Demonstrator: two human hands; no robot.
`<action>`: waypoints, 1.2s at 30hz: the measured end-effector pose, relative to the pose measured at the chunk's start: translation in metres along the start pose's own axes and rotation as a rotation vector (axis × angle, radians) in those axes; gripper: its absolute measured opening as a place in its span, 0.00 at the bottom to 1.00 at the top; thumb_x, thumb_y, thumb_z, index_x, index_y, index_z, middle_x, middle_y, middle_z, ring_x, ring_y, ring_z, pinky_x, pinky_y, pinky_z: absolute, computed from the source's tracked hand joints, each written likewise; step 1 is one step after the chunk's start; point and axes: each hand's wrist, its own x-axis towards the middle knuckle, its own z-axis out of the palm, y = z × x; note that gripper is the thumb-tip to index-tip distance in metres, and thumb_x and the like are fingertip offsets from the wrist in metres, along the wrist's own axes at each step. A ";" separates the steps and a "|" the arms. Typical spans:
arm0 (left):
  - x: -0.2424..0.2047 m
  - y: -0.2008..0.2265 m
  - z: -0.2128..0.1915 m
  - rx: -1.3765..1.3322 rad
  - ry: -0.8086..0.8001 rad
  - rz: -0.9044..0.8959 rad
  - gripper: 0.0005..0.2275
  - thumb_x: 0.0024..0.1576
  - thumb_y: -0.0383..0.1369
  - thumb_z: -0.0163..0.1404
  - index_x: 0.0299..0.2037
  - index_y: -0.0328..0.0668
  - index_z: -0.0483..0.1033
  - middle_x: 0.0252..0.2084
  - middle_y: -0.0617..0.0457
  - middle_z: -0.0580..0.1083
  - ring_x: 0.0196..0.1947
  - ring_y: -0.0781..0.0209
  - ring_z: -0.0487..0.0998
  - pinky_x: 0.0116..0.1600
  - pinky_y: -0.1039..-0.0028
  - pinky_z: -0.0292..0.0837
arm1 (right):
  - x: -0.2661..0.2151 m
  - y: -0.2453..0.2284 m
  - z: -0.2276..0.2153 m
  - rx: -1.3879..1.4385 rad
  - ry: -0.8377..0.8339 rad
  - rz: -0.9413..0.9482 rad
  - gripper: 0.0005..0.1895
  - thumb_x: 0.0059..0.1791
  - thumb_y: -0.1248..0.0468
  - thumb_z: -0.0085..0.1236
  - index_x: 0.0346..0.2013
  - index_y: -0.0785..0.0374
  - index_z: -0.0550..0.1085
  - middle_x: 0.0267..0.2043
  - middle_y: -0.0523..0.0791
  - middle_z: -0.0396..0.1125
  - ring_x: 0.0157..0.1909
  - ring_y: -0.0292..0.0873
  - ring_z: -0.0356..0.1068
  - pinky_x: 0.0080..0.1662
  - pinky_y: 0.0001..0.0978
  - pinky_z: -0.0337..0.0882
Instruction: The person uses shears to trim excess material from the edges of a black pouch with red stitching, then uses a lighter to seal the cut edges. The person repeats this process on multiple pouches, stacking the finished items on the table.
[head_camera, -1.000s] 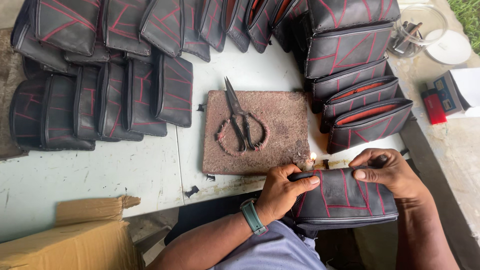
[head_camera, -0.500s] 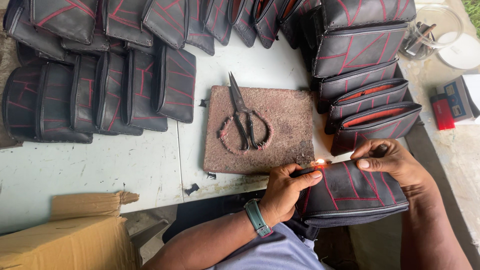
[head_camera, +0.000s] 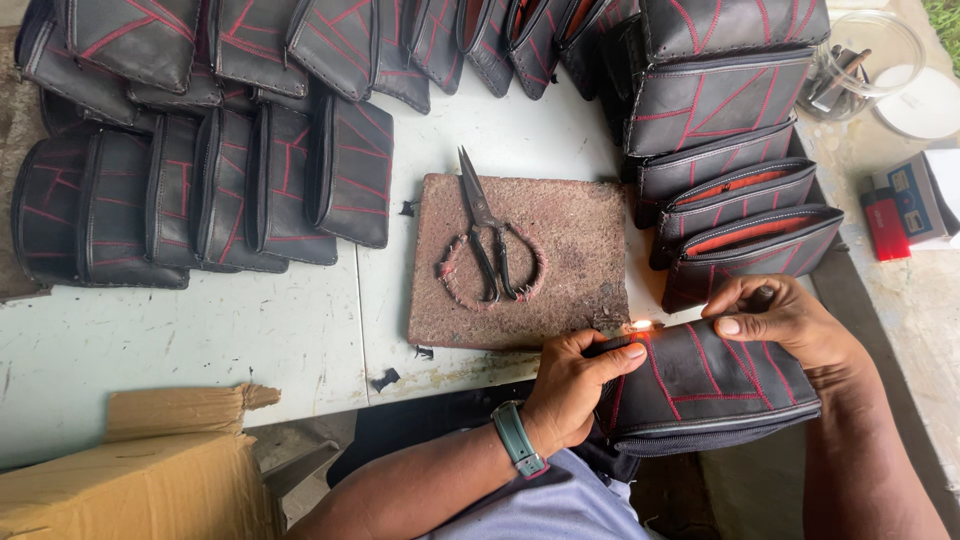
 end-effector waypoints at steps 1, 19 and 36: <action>0.001 0.002 0.001 -0.007 0.000 -0.002 0.06 0.54 0.26 0.61 0.38 0.32 0.79 0.35 0.49 0.80 0.34 0.66 0.80 0.44 0.75 0.76 | 0.002 -0.002 0.000 -0.001 0.000 0.012 0.15 0.39 0.67 0.69 0.37 0.71 0.80 0.33 0.45 0.74 0.36 0.38 0.71 0.41 0.30 0.68; -0.057 0.057 0.014 1.061 -0.367 0.719 0.16 0.62 0.39 0.57 0.55 0.39 0.73 0.48 0.41 0.80 0.49 0.48 0.83 0.53 0.66 0.78 | -0.057 -0.037 0.029 -0.097 -0.023 -0.104 0.15 0.34 0.70 0.75 0.33 0.69 0.80 0.31 0.47 0.76 0.38 0.41 0.73 0.44 0.35 0.70; -0.067 0.068 0.010 1.199 -0.275 0.725 0.14 0.59 0.37 0.60 0.50 0.37 0.76 0.36 0.45 0.79 0.34 0.53 0.82 0.39 0.66 0.77 | -0.092 -0.018 0.057 0.104 0.157 -0.166 0.23 0.36 0.71 0.74 0.45 0.71 0.80 0.40 0.48 0.76 0.44 0.40 0.72 0.47 0.34 0.71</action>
